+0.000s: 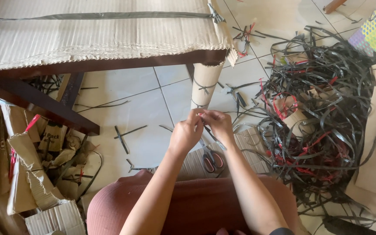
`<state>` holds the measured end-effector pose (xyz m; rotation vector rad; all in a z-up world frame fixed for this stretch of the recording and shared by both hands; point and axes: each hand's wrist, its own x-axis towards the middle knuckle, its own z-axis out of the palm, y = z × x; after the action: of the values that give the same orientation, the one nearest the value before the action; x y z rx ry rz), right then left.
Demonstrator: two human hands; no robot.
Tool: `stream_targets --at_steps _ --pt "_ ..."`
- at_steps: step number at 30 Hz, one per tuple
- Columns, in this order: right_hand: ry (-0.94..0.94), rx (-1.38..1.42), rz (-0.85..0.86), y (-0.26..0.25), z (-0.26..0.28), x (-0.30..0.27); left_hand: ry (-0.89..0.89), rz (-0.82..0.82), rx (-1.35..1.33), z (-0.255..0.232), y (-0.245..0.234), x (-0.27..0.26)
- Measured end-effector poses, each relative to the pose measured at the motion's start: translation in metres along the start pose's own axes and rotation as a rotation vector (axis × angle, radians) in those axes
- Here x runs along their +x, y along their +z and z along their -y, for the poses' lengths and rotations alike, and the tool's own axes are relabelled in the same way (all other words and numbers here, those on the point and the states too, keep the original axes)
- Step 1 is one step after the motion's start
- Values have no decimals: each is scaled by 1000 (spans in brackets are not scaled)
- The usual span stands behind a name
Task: Wrapping a wooden chair leg with protective cardboard and securing it with plastic ties and scissors.
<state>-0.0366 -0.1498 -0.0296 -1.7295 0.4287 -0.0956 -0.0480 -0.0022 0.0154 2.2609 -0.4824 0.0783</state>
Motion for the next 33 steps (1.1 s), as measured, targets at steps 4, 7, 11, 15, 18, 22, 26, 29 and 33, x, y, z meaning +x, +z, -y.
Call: stream_targets --at_steps 4,7,11,15,18,22,26,29,33 --pt "-64 27 -2 8 5 -7 -261 -129 -378 7 5 7" --pt "-117 139 -30 9 17 -18 -368 -186 -639 10 6 12" --pt "-198 210 31 8 -1 -12 -459 -98 -862 20 20 17" --pt "-384 132 6 7 -7 -15 -509 -122 -997 31 37 23" --pt "-524 -8 -117 7 -2 -24 -540 -198 -1005 33 38 27" --pt "-483 -101 -97 -7 -12 -20 -531 -217 -1001 40 35 33" --pt "-608 -383 -148 -24 -16 -9 -532 -290 -1079 51 47 47" --pt "-637 -459 -173 -32 -30 2 -573 -357 -1196 81 61 62" --pt "-670 -418 -180 -34 -40 13 -688 -450 -1352 110 70 69"
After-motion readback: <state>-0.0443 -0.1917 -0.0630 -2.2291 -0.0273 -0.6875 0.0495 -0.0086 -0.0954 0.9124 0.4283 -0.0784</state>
